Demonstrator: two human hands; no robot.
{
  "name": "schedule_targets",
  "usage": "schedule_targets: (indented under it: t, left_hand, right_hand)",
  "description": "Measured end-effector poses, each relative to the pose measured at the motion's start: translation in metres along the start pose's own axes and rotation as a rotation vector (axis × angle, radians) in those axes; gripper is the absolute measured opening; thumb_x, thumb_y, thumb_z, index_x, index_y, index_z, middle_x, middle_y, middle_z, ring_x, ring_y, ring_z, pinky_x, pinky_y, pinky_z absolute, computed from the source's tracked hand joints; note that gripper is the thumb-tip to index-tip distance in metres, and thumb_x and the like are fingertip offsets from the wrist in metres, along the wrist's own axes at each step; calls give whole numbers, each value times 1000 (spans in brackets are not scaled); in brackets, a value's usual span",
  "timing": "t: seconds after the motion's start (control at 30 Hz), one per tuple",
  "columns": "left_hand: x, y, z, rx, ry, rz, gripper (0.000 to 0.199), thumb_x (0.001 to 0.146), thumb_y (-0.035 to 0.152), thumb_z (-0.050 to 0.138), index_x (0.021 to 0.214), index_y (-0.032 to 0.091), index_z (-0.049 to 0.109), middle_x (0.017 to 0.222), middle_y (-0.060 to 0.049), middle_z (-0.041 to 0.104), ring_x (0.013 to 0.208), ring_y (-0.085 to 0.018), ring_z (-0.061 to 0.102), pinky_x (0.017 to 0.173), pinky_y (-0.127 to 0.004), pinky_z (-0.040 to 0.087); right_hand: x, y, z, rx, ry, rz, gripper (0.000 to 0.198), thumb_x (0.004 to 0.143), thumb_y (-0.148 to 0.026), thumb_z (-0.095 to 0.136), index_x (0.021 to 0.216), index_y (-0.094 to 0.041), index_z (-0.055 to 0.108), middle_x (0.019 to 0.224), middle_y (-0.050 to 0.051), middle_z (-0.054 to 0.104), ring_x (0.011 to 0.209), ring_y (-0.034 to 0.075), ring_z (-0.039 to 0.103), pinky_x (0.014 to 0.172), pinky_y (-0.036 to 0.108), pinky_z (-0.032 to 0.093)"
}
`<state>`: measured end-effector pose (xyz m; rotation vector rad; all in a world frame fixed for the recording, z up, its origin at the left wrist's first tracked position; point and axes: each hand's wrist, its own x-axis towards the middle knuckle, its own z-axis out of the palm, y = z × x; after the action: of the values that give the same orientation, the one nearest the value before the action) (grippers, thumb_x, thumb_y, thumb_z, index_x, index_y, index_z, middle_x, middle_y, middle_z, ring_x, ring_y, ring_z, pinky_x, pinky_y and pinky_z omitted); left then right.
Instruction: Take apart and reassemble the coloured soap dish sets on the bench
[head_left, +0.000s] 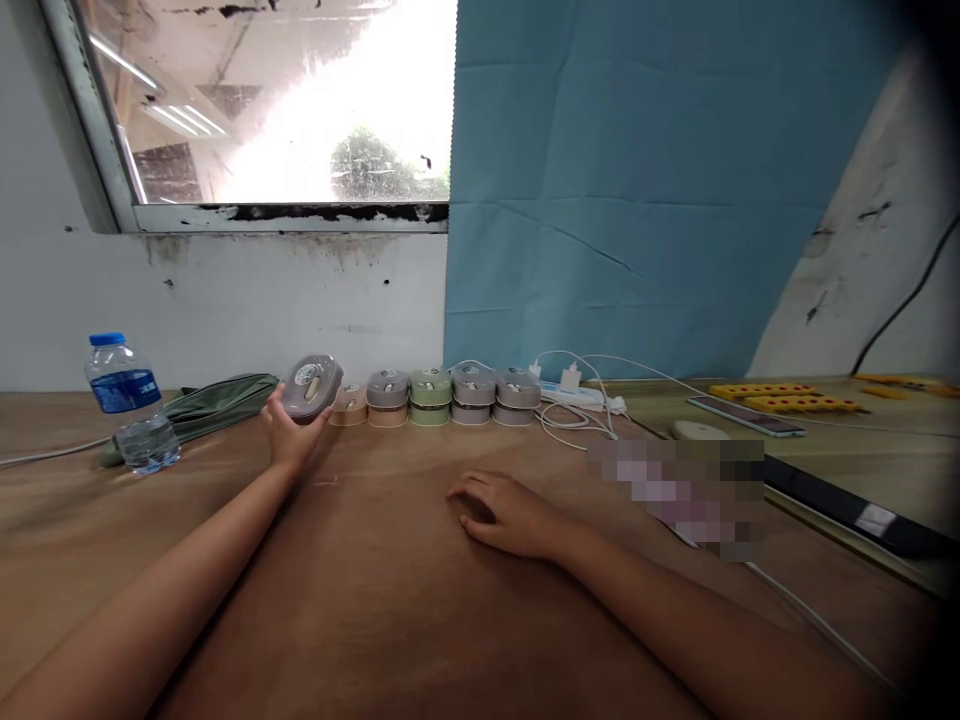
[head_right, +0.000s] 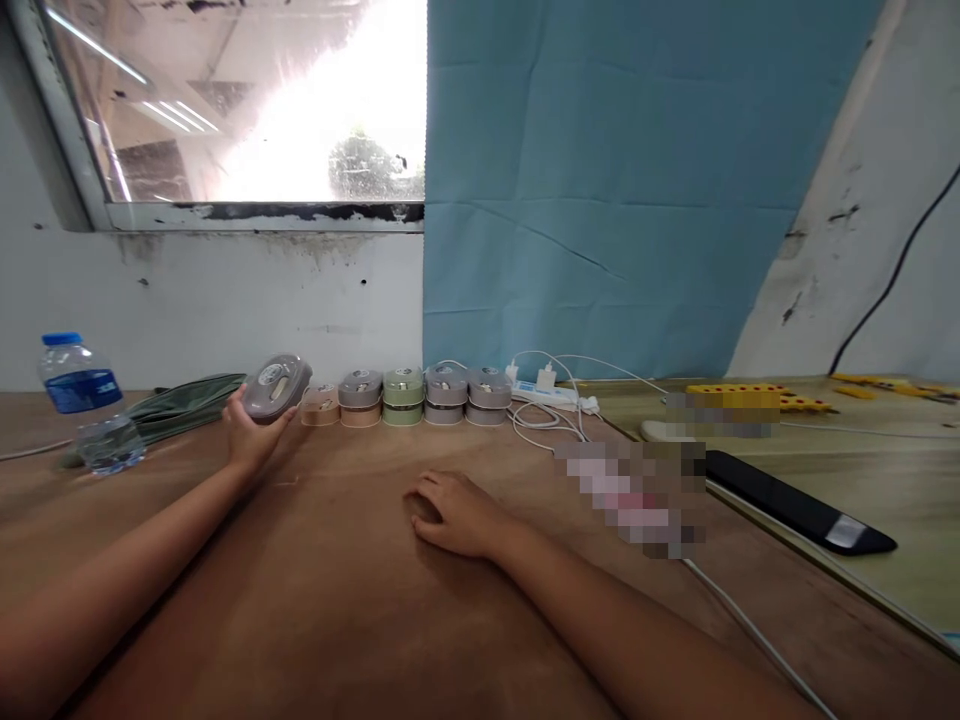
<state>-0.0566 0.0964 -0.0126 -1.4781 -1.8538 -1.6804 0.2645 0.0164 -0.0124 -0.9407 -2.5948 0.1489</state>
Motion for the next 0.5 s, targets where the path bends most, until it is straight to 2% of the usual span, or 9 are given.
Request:
schedule_targets:
  t: [0.1, 0.23, 0.5]
  left_hand:
    - [18, 4, 25, 78, -53, -19, 83, 57, 43, 68, 125, 13, 31, 118, -14, 42, 113, -29, 37, 94, -39, 31]
    - [29, 17, 50, 133, -115, -149, 85, 55, 44, 68, 125, 13, 32, 116, -16, 44, 112, -32, 38, 93, -41, 30]
    - [24, 30, 67, 189, -269, -276, 81, 56, 45, 68, 122, 19, 31, 119, -17, 42, 112, -33, 39, 90, -44, 30]
  right_hand:
    - [-1, -1, -2, 1, -8, -4, 30, 75, -23, 50, 105, -20, 54, 101, 6, 59, 93, 20, 53, 83, 33, 43]
    - [-2, 0, -3, 3, -12, -5, 33, 75, -24, 50, 107, -19, 53, 102, 6, 58, 94, 21, 53, 83, 33, 41]
    - [-2, 2, -2, 4, -17, -17, 34, 73, -21, 51, 107, -17, 54, 101, 7, 59, 93, 21, 53, 83, 33, 40]
